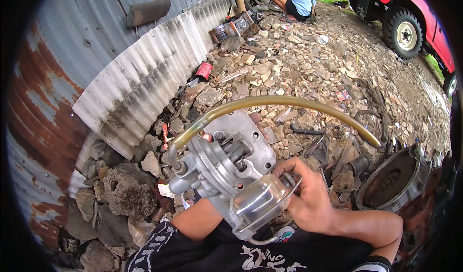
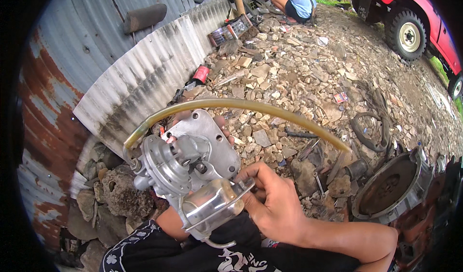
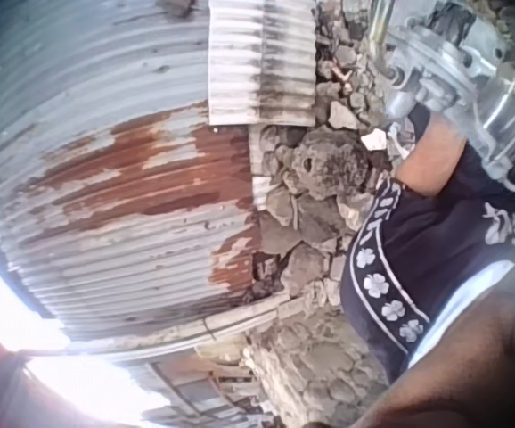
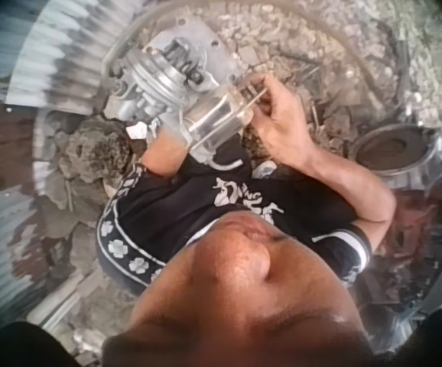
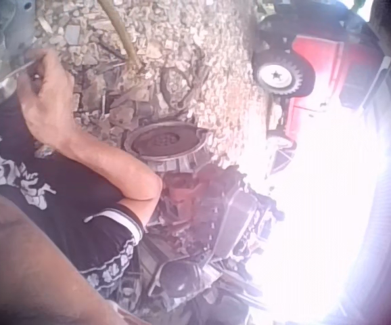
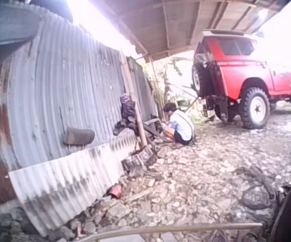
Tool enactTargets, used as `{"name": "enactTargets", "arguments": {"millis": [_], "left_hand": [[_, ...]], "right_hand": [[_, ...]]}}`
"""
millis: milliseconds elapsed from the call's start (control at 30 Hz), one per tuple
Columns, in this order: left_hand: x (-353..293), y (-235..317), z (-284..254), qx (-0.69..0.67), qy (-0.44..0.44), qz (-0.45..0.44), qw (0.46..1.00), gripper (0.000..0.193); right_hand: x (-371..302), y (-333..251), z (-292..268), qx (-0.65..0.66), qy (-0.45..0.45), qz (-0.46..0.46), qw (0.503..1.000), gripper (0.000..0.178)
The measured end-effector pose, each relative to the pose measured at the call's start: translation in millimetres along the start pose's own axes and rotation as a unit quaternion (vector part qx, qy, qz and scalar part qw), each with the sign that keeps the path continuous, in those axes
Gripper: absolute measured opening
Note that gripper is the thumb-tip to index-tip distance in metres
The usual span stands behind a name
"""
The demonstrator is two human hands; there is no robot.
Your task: The person holds a carburetor and uses a wrench to tighten bolts on its body. They rotate the carburetor to access different sides and continue tightening. The person then places the carburetor onto an engine block, aligns it, and removes it again to continue adjustments.
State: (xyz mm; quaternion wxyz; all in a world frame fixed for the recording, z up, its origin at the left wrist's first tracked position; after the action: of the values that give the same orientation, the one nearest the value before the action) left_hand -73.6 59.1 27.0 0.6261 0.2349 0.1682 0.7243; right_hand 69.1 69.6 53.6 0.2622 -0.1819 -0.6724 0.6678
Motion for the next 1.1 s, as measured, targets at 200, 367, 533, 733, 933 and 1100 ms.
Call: {"name": "enactTargets", "arguments": {"millis": [200, 367, 533, 733, 933, 1100], "left_hand": [[-11, 32, -4, 0.219, 0.106, 0.163, 0.956, 0.07], [-13, 26, 24, 0.309, 0.099, 0.155, 0.933, 0.065], [0, -2, -11, 0.069, 0.056, 0.153, 0.984, 0.058], [-34, -61, -71, -0.129, -0.13, 0.06, 0.981, 0.049], [-35, -69, -70, -0.144, -0.139, 0.038, 0.979, 0.057], [-10, -29, -31, -0.015, -0.03, 0.119, 0.992, 0.065]], "right_hand": [[10, -17, -14, -0.178, -0.058, -0.122, 0.975, 0.026], [6, -1, -20, -0.14, -0.058, -0.11, 0.982, 0.02], [8, 3, -20, -0.086, -0.045, -0.07, 0.993, 0.014], [3, 12, -10, -0.041, -0.011, -0.068, 0.997, 0.011], [-3, 7, -5, -0.029, 0.05, -0.102, 0.993, 0.011], [-4, 18, -5, -0.033, 0.045, -0.021, 0.998, 0.013]]}}
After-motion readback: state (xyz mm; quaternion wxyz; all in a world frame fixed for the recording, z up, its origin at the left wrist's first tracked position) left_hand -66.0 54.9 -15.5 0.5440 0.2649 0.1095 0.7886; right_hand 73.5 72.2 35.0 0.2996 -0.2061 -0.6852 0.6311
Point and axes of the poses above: each hand's wrist, its own x-axis towards the middle knuckle, its own z-axis out of the palm, y = z × x, the point moved 9 cm from there along x, towards the middle knuckle, and after that the axes turned 15 degrees about x, right-handed, at the moved point
